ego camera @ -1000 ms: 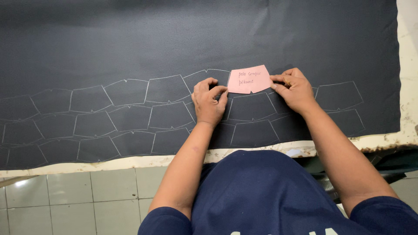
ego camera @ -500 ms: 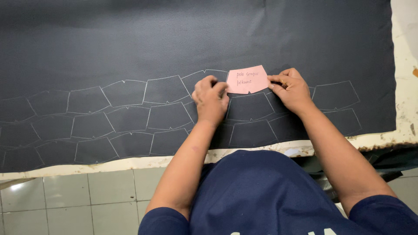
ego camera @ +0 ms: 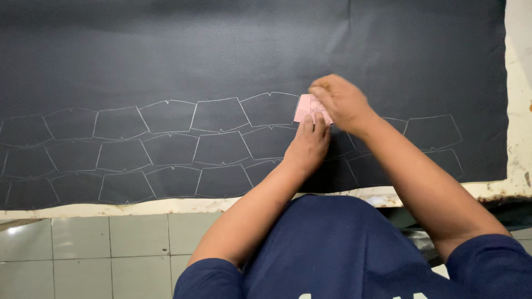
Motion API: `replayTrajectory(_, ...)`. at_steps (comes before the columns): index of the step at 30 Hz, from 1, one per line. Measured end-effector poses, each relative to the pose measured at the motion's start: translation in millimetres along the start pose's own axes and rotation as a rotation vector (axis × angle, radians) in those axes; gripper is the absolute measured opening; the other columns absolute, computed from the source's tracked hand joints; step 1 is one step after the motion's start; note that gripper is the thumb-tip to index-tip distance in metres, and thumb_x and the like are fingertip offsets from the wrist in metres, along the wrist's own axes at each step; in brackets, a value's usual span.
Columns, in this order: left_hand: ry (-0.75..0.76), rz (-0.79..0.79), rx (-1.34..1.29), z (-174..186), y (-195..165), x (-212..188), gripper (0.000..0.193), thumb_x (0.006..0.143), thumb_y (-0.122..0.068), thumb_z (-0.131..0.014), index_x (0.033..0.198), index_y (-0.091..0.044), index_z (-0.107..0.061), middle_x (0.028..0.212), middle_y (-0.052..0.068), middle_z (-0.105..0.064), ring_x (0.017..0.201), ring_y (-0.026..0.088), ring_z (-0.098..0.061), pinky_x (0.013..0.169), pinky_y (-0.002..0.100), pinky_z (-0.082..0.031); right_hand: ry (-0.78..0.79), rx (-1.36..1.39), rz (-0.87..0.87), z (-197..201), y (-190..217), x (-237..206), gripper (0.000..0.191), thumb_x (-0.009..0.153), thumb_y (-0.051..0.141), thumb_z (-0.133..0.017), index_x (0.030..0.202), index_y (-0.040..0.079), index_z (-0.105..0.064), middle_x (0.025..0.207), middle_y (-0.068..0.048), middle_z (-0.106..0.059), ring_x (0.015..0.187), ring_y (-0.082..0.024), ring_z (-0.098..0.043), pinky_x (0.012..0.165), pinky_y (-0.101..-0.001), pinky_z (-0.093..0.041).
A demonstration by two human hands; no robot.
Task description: The person places a pink paper pattern on a large piece of dark fabric laid on a table and traces its outline with a pencil. They repeat this process multiple times across the fabric surface.
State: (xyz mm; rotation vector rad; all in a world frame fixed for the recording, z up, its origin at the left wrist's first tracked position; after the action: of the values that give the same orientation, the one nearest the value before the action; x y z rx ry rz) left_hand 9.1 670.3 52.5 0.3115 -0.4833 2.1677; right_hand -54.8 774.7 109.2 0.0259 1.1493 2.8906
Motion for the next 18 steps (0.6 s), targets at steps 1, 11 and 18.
replayTrajectory(1,0.010,0.015,-0.015,-3.8,1.2,-0.6,0.033,0.094,-0.013,-0.055,0.121,0.006,-0.060,0.130,0.027,-0.056,0.123,0.044,-0.054,0.104,0.048,-0.049,0.068,0.030,-0.004,-7.9,8.6,5.0,0.029,0.102,0.028,-0.059,0.110,0.002,-0.069,0.105,-0.014,-0.070,0.098,-0.029,-0.067,0.086,-0.0395,-0.051)
replayTrajectory(11,0.150,-0.014,0.130,-27.3,4.1,-6.8,0.040,0.091,-0.016,-0.056,0.125,0.003,-0.063,0.129,0.023,-0.062,0.124,0.040,-0.054,0.111,0.049,-0.044,0.315,-0.007,-0.016,-42.5,26.7,10.4,0.031,0.099,0.031,-0.060,0.108,0.004,-0.071,0.096,-0.013,-0.077,0.090,-0.028,-0.074,0.081,-0.0379,-0.056)
replayTrajectory(18,0.053,0.017,-0.014,-12.3,5.4,-4.0,0.035,0.093,-0.016,-0.055,0.123,0.000,-0.063,0.130,0.021,-0.059,0.122,0.041,-0.055,0.107,0.048,-0.047,0.136,-0.182,0.263,-30.4,31.3,20.8,0.026,0.099,0.027,-0.066,0.100,0.003,-0.076,0.089,-0.015,-0.075,0.080,-0.032,-0.074,0.077,-0.0406,-0.057)
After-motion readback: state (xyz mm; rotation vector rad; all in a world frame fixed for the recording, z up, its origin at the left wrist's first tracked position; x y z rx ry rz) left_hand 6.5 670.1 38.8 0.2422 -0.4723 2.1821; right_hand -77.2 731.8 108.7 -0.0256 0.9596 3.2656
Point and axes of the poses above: each hand's wrist, its own x-axis towards the middle knuckle, its own z-axis out of the back of the hand, y = z × x, the point moved 7 cm from there along x, towards the middle knuckle
